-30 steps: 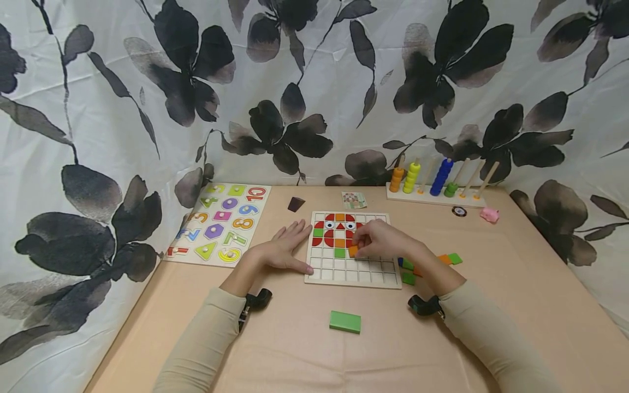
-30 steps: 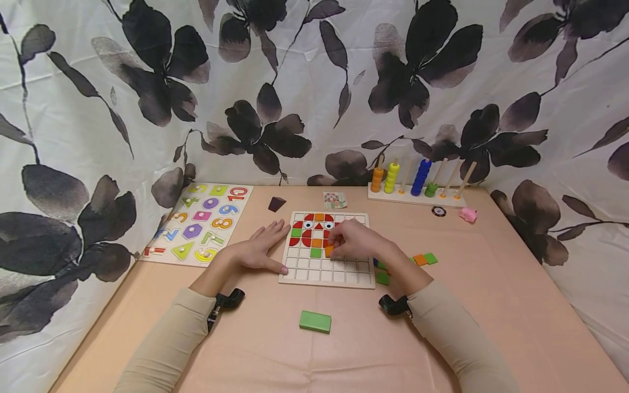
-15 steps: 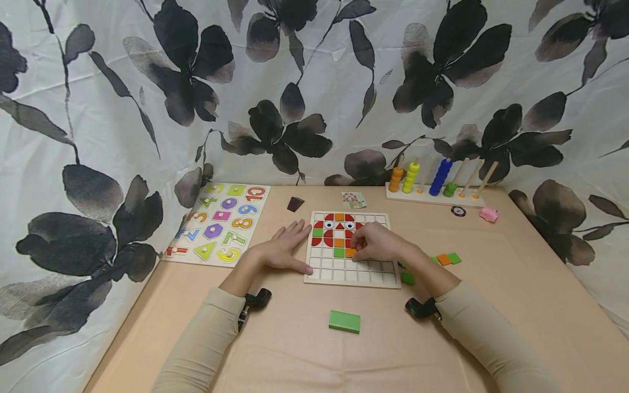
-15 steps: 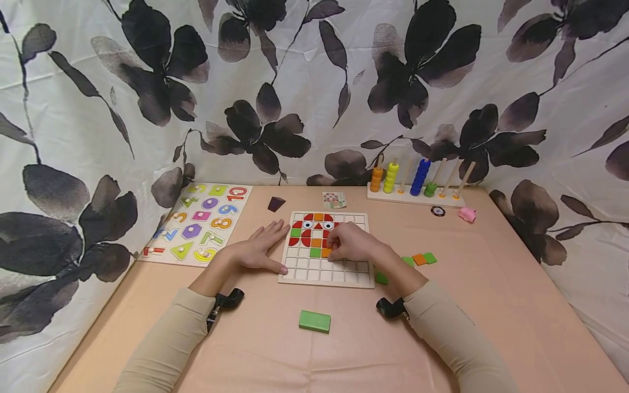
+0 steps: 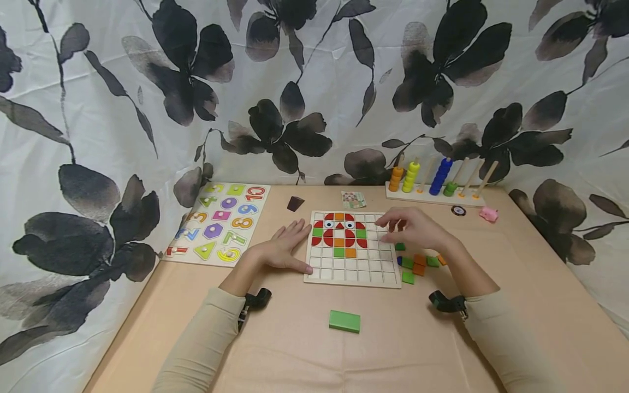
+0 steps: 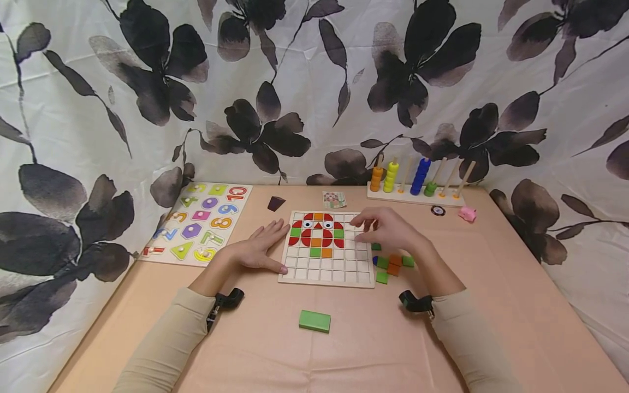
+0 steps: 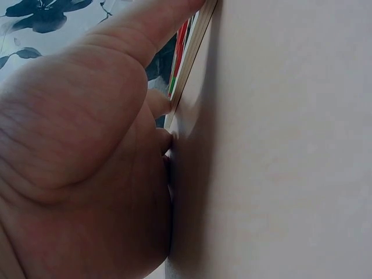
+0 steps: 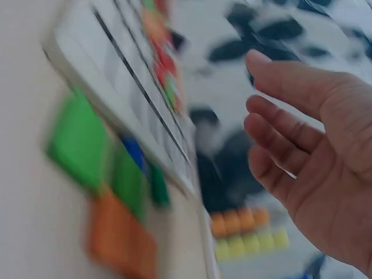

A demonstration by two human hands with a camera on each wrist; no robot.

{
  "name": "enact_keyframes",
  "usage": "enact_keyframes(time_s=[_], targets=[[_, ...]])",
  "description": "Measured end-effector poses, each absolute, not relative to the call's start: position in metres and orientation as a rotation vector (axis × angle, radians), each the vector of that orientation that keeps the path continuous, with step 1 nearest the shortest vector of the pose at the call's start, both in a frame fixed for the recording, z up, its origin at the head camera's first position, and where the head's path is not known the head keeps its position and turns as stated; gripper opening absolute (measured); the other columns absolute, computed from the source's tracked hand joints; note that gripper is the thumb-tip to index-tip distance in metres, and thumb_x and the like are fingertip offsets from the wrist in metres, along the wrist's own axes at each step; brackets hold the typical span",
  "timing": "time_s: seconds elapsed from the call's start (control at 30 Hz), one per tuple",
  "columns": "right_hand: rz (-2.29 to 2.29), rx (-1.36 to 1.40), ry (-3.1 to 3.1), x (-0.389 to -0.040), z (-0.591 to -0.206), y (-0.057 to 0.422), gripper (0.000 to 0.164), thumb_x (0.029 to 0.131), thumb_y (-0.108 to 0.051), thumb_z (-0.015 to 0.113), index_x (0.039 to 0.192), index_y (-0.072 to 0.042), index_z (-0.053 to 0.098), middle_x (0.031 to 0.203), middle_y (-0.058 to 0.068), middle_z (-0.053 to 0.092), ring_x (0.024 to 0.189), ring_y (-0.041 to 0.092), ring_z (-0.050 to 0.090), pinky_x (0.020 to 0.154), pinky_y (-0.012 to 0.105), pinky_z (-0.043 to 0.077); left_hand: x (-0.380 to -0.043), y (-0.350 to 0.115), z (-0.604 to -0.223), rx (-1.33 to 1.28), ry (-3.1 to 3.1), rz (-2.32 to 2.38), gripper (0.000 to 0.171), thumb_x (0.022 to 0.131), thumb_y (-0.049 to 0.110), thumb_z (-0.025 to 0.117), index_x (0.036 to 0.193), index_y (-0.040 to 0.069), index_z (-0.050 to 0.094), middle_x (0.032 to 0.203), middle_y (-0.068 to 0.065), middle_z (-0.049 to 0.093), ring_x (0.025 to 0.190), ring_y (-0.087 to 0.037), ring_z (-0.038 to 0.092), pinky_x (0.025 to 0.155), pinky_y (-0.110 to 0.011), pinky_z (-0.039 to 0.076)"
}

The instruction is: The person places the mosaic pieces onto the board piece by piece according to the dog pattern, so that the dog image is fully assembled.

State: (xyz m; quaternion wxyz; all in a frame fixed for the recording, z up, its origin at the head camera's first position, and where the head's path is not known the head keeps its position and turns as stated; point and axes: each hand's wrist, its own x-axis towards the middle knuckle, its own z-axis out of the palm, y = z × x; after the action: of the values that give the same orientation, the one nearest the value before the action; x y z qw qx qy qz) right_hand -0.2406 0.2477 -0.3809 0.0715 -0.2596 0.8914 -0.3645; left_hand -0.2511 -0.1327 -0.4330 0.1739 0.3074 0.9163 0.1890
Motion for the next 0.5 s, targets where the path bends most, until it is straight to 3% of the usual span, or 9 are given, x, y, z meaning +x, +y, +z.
enact_keyframes(time_s=[0.13, 0.33, 0.5], targets=[[-1.172, -0.633, 2.71, -0.24, -0.377, 0.293, 0.032, 0.082, -0.021, 0.078, 0.113, -0.021, 0.07, 0.107, 0.003, 0.068, 0.092, 0.018, 0.057, 0.078, 0.03, 0.049, -0.25, -0.133, -0.432, 0.878, 2.608, 0.523, 0.121, 0.068, 0.075, 0.066, 0.156, 0.016, 0.007, 0.162, -0.009, -0.003, 0.148, -0.027, -0.007, 0.117, -0.049, -0.002], [-1.153, -0.554, 2.61, -0.242, -0.386, 0.345, 0.033, 0.085, -0.016, 0.074, 0.117, -0.01, 0.067, 0.113, 0.012, 0.066, 0.091, 0.024, 0.059, 0.074, 0.027, 0.051, -0.249, -0.133, -0.432, 0.884, 2.613, 0.517, 0.121, 0.068, 0.075, 0.066, 0.156, 0.015, 0.008, 0.162, -0.01, -0.003, 0.148, -0.027, -0.007, 0.117, -0.049, -0.001], [-1.027, -0.518, 2.472, -0.238, -0.395, 0.372, 0.03, 0.081, -0.016, 0.078, 0.11, -0.011, 0.071, 0.104, 0.013, 0.067, 0.083, 0.024, 0.056, 0.069, 0.027, 0.049, -0.248, -0.132, -0.431, 0.884, 2.614, 0.514, 0.121, 0.069, 0.074, 0.067, 0.156, 0.015, 0.007, 0.162, -0.01, -0.003, 0.148, -0.027, -0.006, 0.117, -0.049, -0.001]])
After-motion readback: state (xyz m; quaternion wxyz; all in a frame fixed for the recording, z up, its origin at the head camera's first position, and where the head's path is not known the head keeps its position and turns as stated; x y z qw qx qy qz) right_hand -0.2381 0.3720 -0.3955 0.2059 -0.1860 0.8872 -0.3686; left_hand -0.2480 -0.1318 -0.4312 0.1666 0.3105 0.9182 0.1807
